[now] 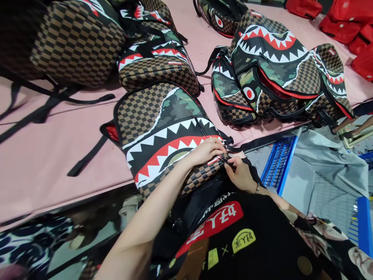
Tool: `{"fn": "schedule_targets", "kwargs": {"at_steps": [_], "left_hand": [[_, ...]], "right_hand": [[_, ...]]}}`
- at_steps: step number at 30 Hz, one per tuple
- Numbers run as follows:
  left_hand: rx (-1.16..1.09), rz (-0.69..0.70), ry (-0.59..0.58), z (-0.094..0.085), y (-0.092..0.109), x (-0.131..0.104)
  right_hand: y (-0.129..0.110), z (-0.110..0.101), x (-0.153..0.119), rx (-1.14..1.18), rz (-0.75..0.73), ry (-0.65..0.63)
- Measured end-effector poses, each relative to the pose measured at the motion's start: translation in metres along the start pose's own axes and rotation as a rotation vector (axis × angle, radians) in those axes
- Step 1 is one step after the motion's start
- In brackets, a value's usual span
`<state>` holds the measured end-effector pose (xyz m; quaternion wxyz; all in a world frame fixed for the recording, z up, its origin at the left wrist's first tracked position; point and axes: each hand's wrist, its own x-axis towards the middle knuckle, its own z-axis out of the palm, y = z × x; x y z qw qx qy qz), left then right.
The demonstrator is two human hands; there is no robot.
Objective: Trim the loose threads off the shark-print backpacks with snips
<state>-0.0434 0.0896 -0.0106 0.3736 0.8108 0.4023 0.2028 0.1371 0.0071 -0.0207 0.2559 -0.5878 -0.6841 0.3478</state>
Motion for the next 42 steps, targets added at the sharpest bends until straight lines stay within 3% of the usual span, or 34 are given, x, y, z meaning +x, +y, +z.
{"fn": "schedule_targets", "kwargs": {"at_steps": [4,13,19,21,25,29,31,36,39,42], "left_hand": [[-0.004,0.014,-0.05,-0.001,-0.001,0.002],[0.064,0.017,0.023,0.007,-0.005,-0.001],[0.02,-0.004,0.08,0.012,-0.002,-0.002],[-0.038,-0.026,0.145,0.012,0.0,-0.001],[-0.134,-0.172,0.45,0.002,-0.002,-0.006],[-0.09,-0.328,0.71,-0.01,-0.009,-0.032],[0.015,-0.351,0.745,-0.01,-0.008,-0.05],[0.141,-0.474,0.551,0.011,0.01,-0.078],[0.162,-0.582,0.478,0.027,0.022,-0.076],[0.145,-0.613,0.487,0.039,0.023,-0.071]], "right_hand": [[-0.001,0.0,-0.001,-0.04,0.01,-0.019],[-0.007,-0.001,0.004,-0.189,0.028,-0.057],[-0.003,0.001,0.009,-0.181,-0.049,-0.027],[0.001,0.001,0.009,-0.093,-0.08,-0.003],[0.005,-0.002,0.006,0.192,-0.03,0.019],[0.008,-0.007,0.002,0.802,0.259,-0.239],[0.009,-0.009,-0.001,1.057,0.375,-0.42],[0.007,-0.002,-0.007,1.355,0.467,-0.673],[0.002,0.003,-0.008,1.435,0.518,-0.743],[-0.004,0.004,-0.008,1.439,0.584,-0.805]]}}
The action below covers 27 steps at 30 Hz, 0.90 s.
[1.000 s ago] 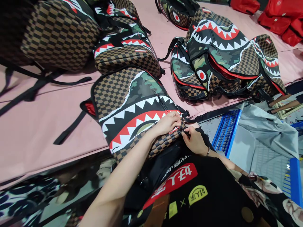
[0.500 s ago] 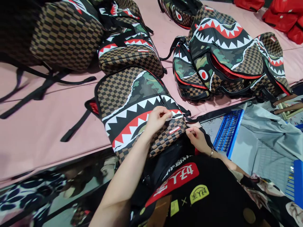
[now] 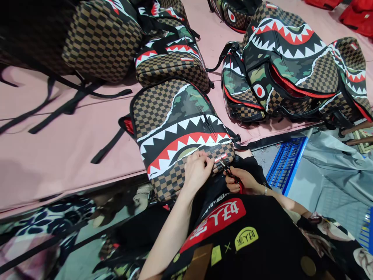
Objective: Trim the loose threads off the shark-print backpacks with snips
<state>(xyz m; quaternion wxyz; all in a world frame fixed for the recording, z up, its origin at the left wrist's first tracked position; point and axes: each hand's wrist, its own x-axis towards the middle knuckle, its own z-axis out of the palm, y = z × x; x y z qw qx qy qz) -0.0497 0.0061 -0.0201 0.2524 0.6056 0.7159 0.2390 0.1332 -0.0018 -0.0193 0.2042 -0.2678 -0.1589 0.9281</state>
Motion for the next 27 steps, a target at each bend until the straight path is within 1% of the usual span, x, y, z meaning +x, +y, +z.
{"fn": "schedule_targets", "kwargs": {"at_steps": [2,5,8,11,18,22,25,27], "left_hand": [[-0.097,-0.007,0.049,0.008,-0.003,0.0],[-0.296,-0.03,0.151,0.017,-0.01,0.001],[-0.384,-0.074,0.205,0.023,-0.013,0.0],[-0.419,-0.08,0.236,0.027,-0.014,-0.001],[-0.37,-0.021,0.319,0.028,-0.012,-0.006],[-0.311,0.009,0.356,0.028,-0.007,-0.01],[-0.385,0.016,0.392,0.025,-0.004,-0.011],[-0.489,0.018,0.429,0.023,-0.003,-0.012]], "right_hand": [[-0.001,0.004,0.0,-0.003,0.034,0.01],[-0.001,0.01,0.0,-0.021,0.055,0.025],[0.001,0.014,0.002,-0.032,0.088,0.02],[0.004,0.015,0.008,-0.002,0.118,0.024],[0.005,0.022,0.02,0.195,0.046,0.05],[0.002,0.028,0.025,0.363,0.112,0.065],[0.004,0.026,0.026,0.412,0.14,0.066],[0.008,0.022,0.024,0.351,0.074,0.067]]}}
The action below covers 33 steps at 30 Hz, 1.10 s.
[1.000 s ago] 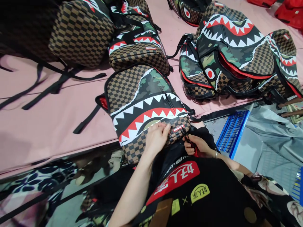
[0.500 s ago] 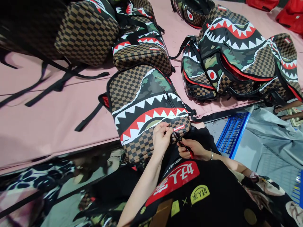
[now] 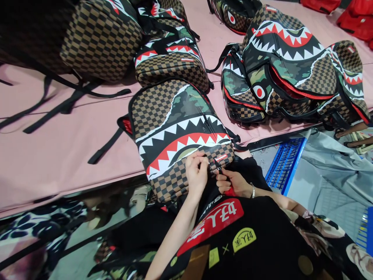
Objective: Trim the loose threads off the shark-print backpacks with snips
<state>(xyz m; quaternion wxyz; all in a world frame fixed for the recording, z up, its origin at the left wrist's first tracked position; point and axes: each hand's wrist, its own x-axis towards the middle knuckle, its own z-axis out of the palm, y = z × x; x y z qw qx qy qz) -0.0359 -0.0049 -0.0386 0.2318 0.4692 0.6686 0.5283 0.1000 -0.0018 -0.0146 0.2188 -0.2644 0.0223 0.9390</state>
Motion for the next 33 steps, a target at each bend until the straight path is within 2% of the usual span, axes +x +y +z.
{"fn": "schedule_targets", "kwargs": {"at_steps": [2,4,6,8,10,11,13,16,20,27,33], "left_hand": [[-0.097,-0.004,0.04,-0.003,0.003,-0.001],[-0.175,0.003,0.051,-0.008,0.008,-0.004],[-0.215,0.046,0.004,-0.013,0.015,-0.008],[-0.197,0.149,-0.129,-0.017,0.023,-0.014],[-0.133,0.265,-0.311,-0.021,0.03,-0.019],[-0.098,0.308,-0.387,-0.022,0.032,-0.021],[-0.063,0.362,-0.46,-0.024,0.035,-0.024],[-0.07,0.332,-0.377,-0.028,0.033,-0.027],[-0.026,0.223,-0.267,-0.034,0.03,-0.03],[-0.017,0.152,-0.251,-0.031,0.032,-0.033],[-0.028,0.109,-0.24,-0.027,0.032,-0.033]], "right_hand": [[-0.001,-0.007,-0.004,-0.137,-0.161,-0.038],[-0.008,-0.016,-0.011,-0.334,-0.384,-0.07],[-0.023,-0.027,-0.019,-0.65,-0.629,-0.015],[-0.044,-0.037,-0.027,-1.089,-0.881,0.141],[-0.067,-0.046,-0.032,-1.504,-1.081,0.261],[-0.078,-0.05,-0.033,-1.664,-1.156,0.264],[-0.095,-0.055,-0.032,-1.899,-1.249,0.163],[-0.109,-0.057,-0.027,-2.124,-1.29,0.016],[-0.12,-0.054,-0.02,-2.256,-1.256,-0.014],[-0.133,-0.038,-0.018,-2.339,-1.155,-0.113],[-0.132,-0.042,-0.011,-2.342,-1.093,-0.164]]}}
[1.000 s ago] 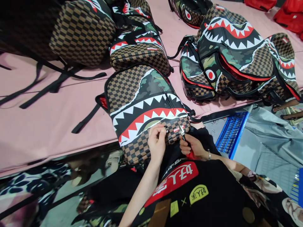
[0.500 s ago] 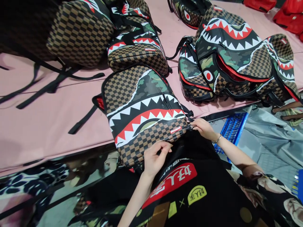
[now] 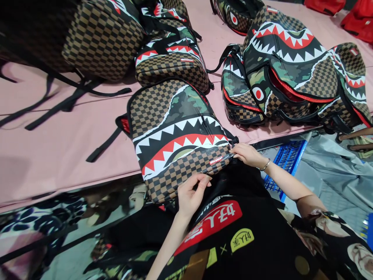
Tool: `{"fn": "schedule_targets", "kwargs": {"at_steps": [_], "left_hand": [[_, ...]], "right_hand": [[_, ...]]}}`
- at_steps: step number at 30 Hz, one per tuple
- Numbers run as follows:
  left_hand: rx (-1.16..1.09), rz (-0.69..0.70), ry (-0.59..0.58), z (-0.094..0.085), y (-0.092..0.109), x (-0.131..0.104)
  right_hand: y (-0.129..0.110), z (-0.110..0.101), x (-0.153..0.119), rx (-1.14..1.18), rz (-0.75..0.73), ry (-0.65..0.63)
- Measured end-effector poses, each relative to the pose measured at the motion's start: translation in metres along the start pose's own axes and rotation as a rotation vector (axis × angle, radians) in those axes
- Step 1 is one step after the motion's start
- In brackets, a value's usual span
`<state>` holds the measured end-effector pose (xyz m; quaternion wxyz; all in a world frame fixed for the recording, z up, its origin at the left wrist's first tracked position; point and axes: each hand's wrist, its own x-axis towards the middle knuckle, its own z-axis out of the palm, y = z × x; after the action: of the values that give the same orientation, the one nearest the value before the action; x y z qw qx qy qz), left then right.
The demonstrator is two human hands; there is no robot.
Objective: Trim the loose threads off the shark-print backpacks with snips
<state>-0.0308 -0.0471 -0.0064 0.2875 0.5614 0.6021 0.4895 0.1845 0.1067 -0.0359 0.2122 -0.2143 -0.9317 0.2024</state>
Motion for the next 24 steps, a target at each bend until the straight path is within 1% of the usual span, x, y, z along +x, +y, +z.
{"fn": "schedule_targets", "kwargs": {"at_steps": [5,12,19,24], "left_hand": [[0.015,-0.011,0.033,-0.003,0.0,0.001],[-0.034,-0.035,0.055,-0.003,-0.006,-0.002],[-0.048,-0.029,0.083,-0.003,-0.003,0.0],[-0.039,-0.06,0.098,-0.003,0.0,0.0]], "right_hand": [[-0.002,0.003,0.001,-0.024,0.023,-0.016],[-0.004,-0.005,-0.001,0.038,0.046,0.043],[-0.008,-0.005,0.008,-0.016,0.022,-0.07],[-0.014,-0.008,0.015,-0.074,0.014,-0.094]]}}
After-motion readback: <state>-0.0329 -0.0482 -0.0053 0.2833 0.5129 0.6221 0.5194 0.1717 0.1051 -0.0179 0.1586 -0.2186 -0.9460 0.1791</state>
